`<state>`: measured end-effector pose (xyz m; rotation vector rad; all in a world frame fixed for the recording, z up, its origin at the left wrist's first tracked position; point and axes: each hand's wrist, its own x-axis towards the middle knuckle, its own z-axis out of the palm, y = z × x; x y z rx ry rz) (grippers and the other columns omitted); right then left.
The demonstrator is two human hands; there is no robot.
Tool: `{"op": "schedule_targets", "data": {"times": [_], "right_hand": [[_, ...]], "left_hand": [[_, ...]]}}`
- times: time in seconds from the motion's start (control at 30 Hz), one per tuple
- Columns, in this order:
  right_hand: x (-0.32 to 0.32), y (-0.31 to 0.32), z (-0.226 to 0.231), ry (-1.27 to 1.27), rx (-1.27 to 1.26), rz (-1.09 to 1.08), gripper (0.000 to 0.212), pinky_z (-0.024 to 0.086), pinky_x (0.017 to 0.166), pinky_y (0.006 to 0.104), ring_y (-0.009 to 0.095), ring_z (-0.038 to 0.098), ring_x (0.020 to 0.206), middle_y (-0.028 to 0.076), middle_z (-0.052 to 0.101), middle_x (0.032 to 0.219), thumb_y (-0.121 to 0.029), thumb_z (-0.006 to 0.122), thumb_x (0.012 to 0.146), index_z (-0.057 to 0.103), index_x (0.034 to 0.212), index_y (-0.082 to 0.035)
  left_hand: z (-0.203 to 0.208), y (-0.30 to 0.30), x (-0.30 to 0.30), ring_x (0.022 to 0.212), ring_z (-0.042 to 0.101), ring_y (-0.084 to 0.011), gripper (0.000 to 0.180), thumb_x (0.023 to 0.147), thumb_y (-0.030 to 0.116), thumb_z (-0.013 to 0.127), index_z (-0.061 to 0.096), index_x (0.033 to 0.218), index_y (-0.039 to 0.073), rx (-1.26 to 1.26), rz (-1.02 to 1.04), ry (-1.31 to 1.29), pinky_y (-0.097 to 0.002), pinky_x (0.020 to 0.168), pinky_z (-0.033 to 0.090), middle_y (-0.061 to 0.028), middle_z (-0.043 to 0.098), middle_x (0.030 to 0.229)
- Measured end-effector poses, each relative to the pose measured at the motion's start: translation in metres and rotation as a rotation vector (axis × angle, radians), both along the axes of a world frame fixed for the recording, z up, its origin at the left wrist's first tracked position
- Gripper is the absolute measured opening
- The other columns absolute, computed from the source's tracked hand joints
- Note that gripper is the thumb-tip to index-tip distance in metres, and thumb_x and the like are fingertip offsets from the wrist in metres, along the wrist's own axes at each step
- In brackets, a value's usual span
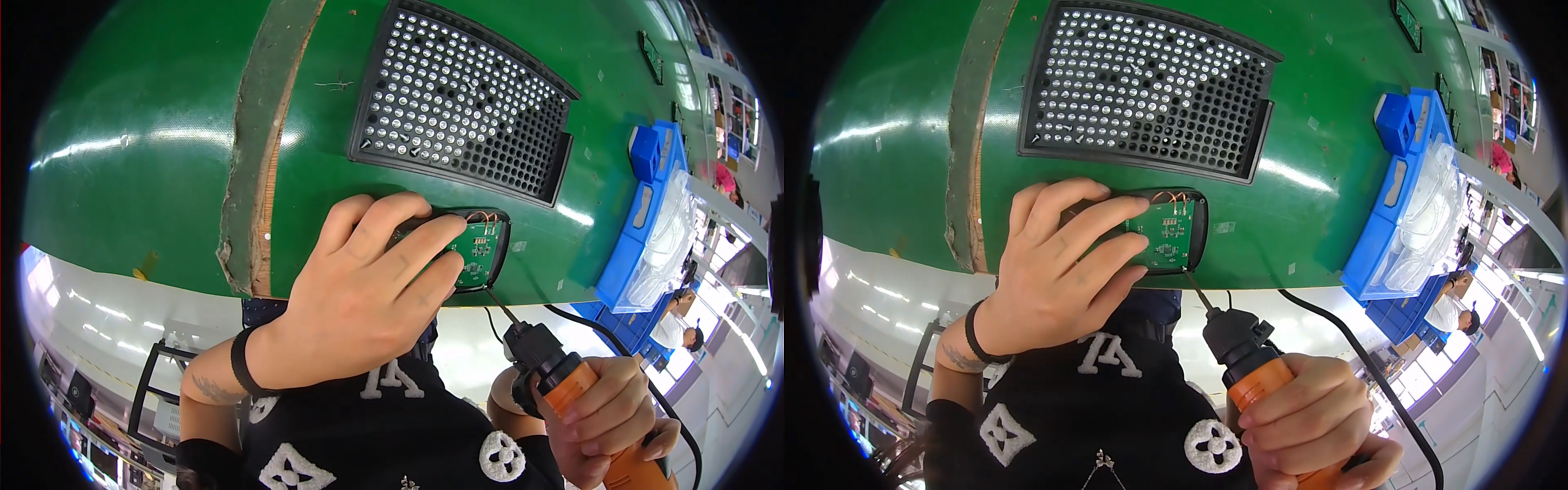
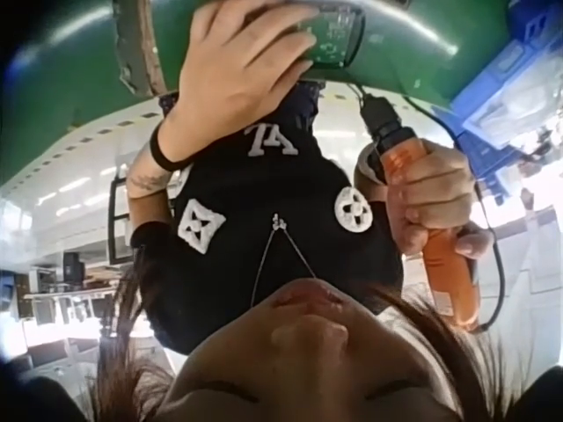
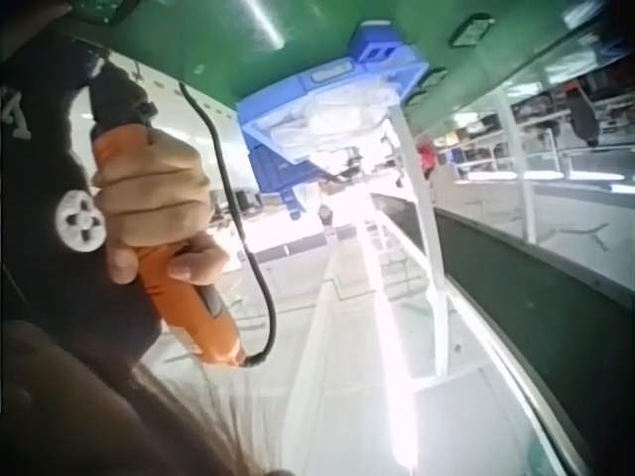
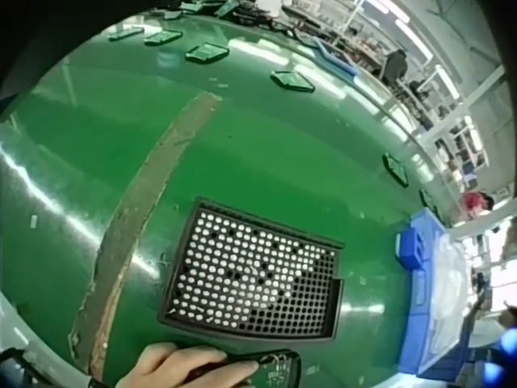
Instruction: The person picks up a circuit board and uses a power screwdriver to drive screws into it before fitting a plastic cover onto the assembly. After completing the unit, they place it onto the green conveyor belt.
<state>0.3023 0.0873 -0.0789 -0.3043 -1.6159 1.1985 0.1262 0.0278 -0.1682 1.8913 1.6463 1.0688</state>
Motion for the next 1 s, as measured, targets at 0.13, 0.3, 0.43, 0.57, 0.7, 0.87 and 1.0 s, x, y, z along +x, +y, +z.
{"op": "schedule_targets", "data": {"times": [0.13,0.3,0.43,0.57,0.7,0.87,1.0], "right_hand": [[0.000,-0.001,0.001,-0.009,-0.007,0.004,0.042,0.044,0.044,0.0230,0.010,0.045,0.045,0.000,0.047,0.062,-0.006,0.060,0.077,0.042,0.115,-0.005],[0.001,0.000,0.003,-0.036,-0.024,0.014,0.042,0.044,0.045,0.0228,0.010,0.045,0.046,0.000,0.048,0.062,-0.006,0.059,0.077,0.042,0.116,-0.005],[0.002,0.001,0.003,-0.065,-0.035,0.033,0.043,0.044,0.044,0.0225,0.010,0.046,0.046,0.000,0.047,0.064,-0.006,0.059,0.078,0.041,0.116,-0.007],[0.002,0.001,0.007,-0.116,-0.037,0.062,0.041,0.045,0.043,0.0232,0.011,0.046,0.046,0.001,0.047,0.064,-0.007,0.059,0.078,0.039,0.114,-0.008],[-0.006,-0.003,0.006,-0.133,-0.036,0.058,0.039,0.045,0.041,0.0248,0.011,0.046,0.046,0.001,0.046,0.064,-0.005,0.060,0.077,0.038,0.109,-0.009],[-0.015,0.000,0.007,-0.115,-0.031,0.042,0.037,0.044,0.039,0.0262,0.013,0.046,0.044,0.003,0.045,0.063,-0.002,0.060,0.076,0.037,0.104,-0.008],[-0.014,0.001,0.003,-0.068,0.004,0.058,0.036,0.045,0.039,0.0263,0.014,0.045,0.042,0.004,0.046,0.064,-0.001,0.059,0.076,0.037,0.103,-0.007]], "left_hand": [[-0.001,0.000,0.000,0.093,0.051,-0.0276,0.034,0.055,0.008,0.072,0.058,0.086,0.008,0.003,0.000,0.000,-0.0394,0.076,0.037,-0.0051,0.058,0.108],[0.000,0.001,0.000,0.093,0.051,-0.0275,0.034,0.055,0.008,0.072,0.058,0.085,0.008,0.004,-0.008,-0.003,-0.0393,0.076,0.037,-0.0052,0.058,0.108],[-0.001,0.000,0.000,0.093,0.051,-0.0274,0.034,0.054,0.008,0.073,0.058,0.086,0.008,0.005,-0.002,-0.003,-0.0394,0.076,0.037,-0.0052,0.058,0.108],[0.000,0.001,0.000,0.093,0.051,-0.0274,0.035,0.055,0.007,0.072,0.058,0.087,0.008,0.005,-0.008,-0.008,-0.0394,0.076,0.037,-0.0052,0.058,0.108],[0.000,0.000,0.000,0.094,0.051,-0.0272,0.036,0.055,0.007,0.072,0.058,0.088,0.008,-0.010,-0.008,0.003,-0.0395,0.076,0.037,-0.0053,0.058,0.108],[-0.002,0.001,0.001,0.094,0.051,-0.0270,0.035,0.057,0.007,0.072,0.057,0.089,0.008,0.023,-0.008,-0.007,-0.0396,0.076,0.037,-0.0056,0.058,0.109],[0.000,0.001,0.002,0.095,0.051,-0.0269,0.033,0.058,0.007,0.071,0.057,0.088,0.007,0.028,-0.014,-0.029,-0.0399,0.077,0.037,-0.0057,0.057,0.109]]}}
